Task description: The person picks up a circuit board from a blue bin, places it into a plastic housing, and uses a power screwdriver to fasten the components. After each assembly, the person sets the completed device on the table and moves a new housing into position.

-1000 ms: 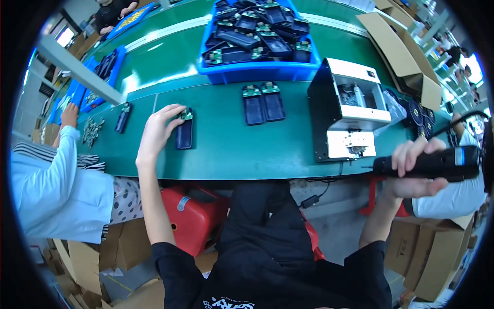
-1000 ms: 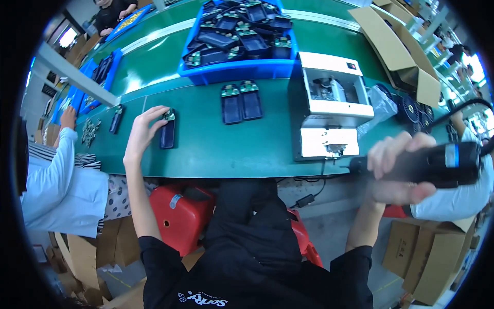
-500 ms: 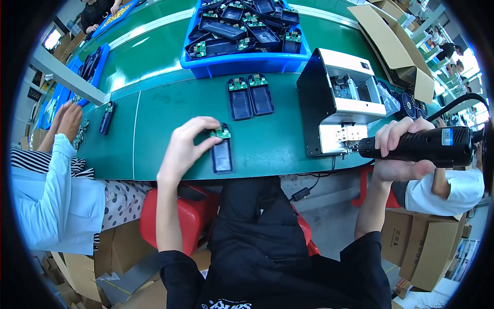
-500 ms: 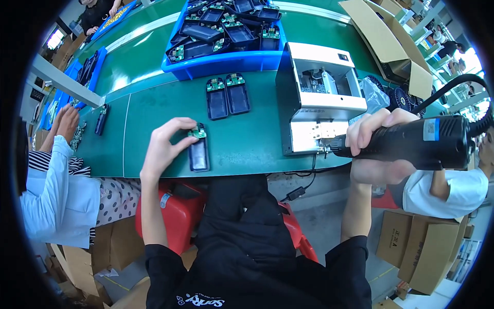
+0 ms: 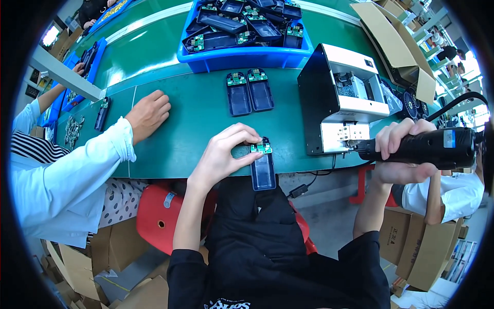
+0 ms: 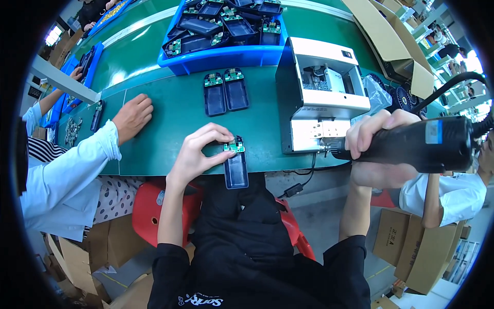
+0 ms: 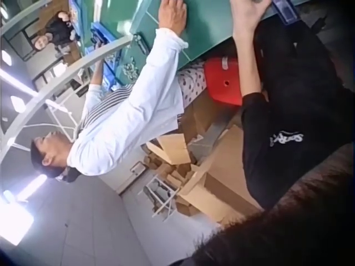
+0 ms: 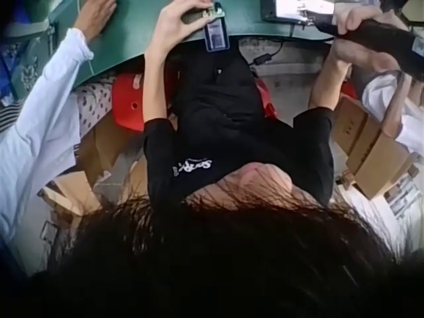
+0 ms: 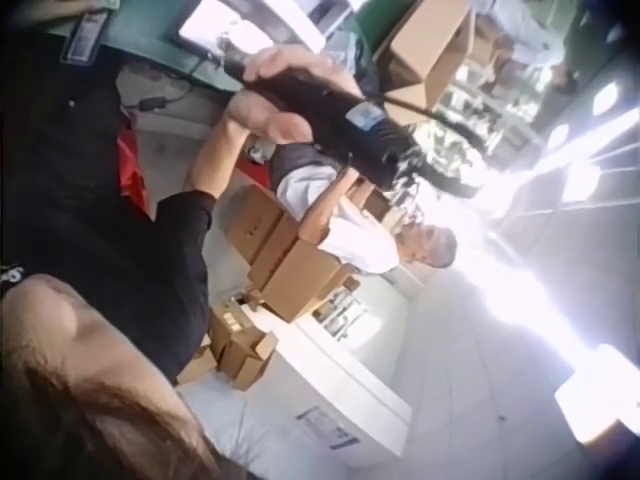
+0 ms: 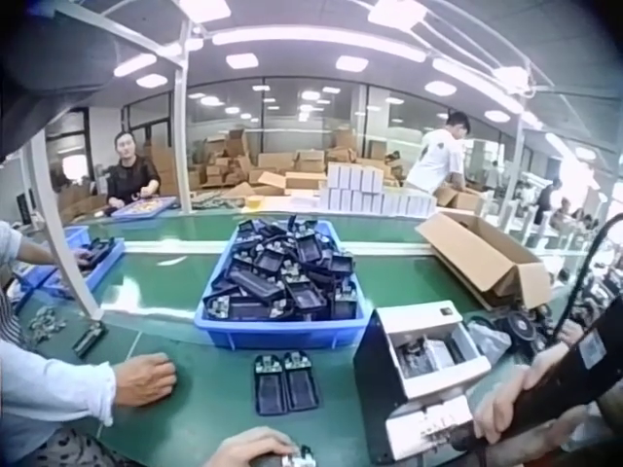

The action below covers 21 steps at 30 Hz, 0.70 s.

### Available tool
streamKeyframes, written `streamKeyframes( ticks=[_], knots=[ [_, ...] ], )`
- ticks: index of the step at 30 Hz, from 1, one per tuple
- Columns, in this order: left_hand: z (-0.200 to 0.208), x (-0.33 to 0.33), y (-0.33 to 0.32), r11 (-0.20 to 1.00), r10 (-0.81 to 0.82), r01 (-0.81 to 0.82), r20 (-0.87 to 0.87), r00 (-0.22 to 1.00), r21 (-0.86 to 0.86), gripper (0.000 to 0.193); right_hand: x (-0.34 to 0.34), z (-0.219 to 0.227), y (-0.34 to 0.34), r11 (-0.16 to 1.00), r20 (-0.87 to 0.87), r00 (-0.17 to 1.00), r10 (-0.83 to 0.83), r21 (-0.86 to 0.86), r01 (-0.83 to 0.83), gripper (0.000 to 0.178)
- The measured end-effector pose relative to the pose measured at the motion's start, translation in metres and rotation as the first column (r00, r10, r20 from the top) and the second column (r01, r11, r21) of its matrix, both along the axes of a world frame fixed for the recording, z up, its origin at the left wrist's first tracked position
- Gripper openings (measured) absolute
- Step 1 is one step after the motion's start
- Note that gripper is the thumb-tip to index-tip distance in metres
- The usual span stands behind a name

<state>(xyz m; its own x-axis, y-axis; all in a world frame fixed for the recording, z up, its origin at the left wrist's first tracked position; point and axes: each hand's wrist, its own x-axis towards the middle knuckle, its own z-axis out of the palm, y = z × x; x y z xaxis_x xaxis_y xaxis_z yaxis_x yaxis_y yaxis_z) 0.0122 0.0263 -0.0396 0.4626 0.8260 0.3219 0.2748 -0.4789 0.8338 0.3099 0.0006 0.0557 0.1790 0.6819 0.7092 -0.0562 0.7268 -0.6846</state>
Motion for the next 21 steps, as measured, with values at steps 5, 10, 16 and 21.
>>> streamKeyframes(
  ticks=[5, 10, 16, 21],
  knots=[
    [0.0000, -0.0005, 0.0020, 1.000, -0.001, 0.001, -0.015, 1.000, 0.001, 0.023, 0.0040, 0.0082, -0.0009, 0.999, 0.004, 1.000, -0.010, 0.046, 0.010, 0.073],
    [0.0036, 0.0008, 0.0000, 1.000, 0.012, -0.012, -0.019, 1.000, -0.007, 0.023, 0.0007, 0.0035, 0.0031, 0.999, -0.005, 0.999, -0.033, 0.015, 0.033, 0.073],
    [0.0030, 0.0020, 0.0001, 1.000, 0.016, -0.016, -0.019, 1.000, 0.001, 0.023, 0.0002, 0.0004, 0.0043, 0.999, 0.003, 0.999, -0.046, -0.006, 0.046, 0.073],
    [0.0023, -0.0008, 0.0001, 0.999, 0.032, -0.031, -0.018, 0.999, 0.026, 0.023, -0.0025, 0.0022, 0.0019, 0.999, 0.002, 1.000, -0.025, -0.027, 0.025, 0.071]
  ],
)
